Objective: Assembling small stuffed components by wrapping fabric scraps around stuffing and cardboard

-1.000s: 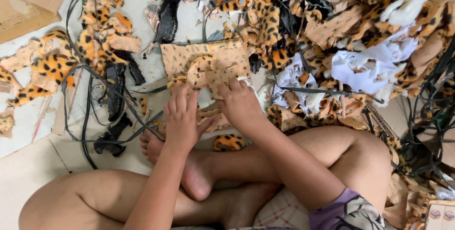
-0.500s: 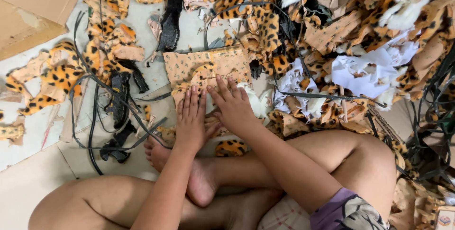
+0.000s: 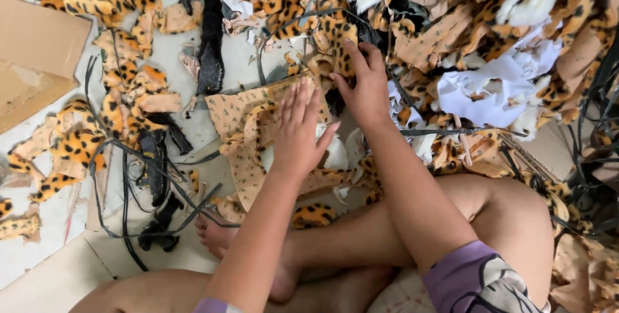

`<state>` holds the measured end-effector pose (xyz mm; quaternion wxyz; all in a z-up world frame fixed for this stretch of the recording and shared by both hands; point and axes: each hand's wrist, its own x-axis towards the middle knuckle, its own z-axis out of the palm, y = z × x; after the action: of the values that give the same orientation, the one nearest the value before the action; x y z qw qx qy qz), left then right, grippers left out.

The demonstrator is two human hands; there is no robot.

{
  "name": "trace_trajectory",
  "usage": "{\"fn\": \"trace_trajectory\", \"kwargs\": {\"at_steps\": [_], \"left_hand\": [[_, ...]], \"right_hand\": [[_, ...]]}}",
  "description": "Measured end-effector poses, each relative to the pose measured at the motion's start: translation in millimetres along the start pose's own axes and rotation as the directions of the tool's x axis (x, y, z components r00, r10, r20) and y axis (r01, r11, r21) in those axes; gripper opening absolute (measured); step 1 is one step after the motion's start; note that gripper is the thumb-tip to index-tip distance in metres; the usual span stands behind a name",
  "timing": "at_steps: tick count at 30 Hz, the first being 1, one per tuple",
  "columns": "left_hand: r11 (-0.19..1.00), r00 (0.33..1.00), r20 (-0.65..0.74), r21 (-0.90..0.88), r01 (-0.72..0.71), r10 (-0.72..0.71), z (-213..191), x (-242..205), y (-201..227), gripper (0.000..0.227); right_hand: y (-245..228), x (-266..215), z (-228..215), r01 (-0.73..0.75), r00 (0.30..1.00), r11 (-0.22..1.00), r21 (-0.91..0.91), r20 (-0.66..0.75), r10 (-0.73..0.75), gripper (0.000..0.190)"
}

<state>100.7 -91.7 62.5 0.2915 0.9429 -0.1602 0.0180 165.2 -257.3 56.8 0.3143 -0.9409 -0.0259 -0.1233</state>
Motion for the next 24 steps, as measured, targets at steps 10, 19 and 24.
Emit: {"fn": "trace_trajectory", "kwargs": {"at_steps": [10,19,24], "left_hand": [[0.964,0.994,-0.109,-0.265,-0.002,-0.028,14.0,0.9,22.9,0.055],[0.544,0.935,0.024,-0.808,0.227,-0.354,-41.4,-14.3,4.1,0.063],[-0.082,0.745,0.501,-0.849,0.523,-0.44,-93.7,-43.6,17.3,0.086]], "right_hand": [[9.1,9.0,-11.6,-0.111,0.983,0.972,0.205,-0.124,0.139,0.021],[-18.9,-10.5,-44.4,-0.415,0.909,0.376,0.829,0.36,0.209,0.026],[-106.9,-45.7,-85.7,-0.629,0.639,0.604,0.489,0.768,0.043,0.018]]}}
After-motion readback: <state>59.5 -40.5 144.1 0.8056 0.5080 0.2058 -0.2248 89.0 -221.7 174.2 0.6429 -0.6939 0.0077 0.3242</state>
